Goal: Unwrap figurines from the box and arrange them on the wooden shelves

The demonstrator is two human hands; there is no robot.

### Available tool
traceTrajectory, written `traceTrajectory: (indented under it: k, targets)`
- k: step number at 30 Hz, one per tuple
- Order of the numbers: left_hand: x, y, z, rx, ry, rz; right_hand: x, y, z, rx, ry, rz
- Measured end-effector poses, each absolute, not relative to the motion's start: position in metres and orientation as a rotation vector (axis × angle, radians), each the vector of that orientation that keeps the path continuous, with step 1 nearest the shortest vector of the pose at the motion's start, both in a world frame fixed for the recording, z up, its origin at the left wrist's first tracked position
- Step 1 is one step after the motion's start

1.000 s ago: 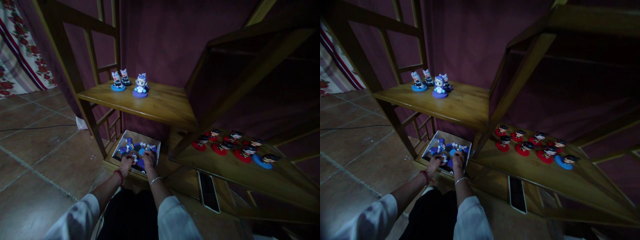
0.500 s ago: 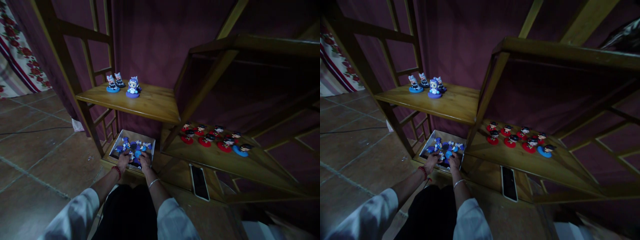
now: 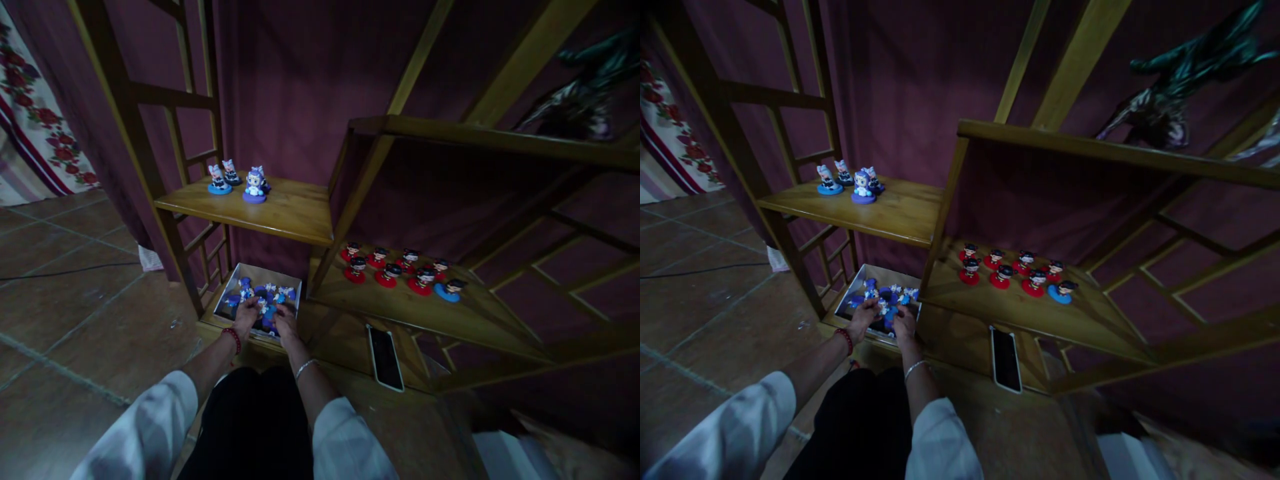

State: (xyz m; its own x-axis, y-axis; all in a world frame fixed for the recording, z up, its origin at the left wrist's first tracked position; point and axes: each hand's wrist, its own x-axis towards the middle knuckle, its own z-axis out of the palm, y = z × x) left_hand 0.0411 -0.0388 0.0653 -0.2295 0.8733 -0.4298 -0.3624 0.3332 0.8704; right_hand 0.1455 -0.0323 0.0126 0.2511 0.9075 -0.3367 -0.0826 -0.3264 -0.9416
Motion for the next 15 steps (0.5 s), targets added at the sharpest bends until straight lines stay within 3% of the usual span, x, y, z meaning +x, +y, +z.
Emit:
traceTrajectory:
  k: [15]
  targets:
    - [0.05, -0.049, 0.091, 0.66, 1.263, 1.303, 0.151, -0.047, 0.044, -1.469, -0.647, 1.362]
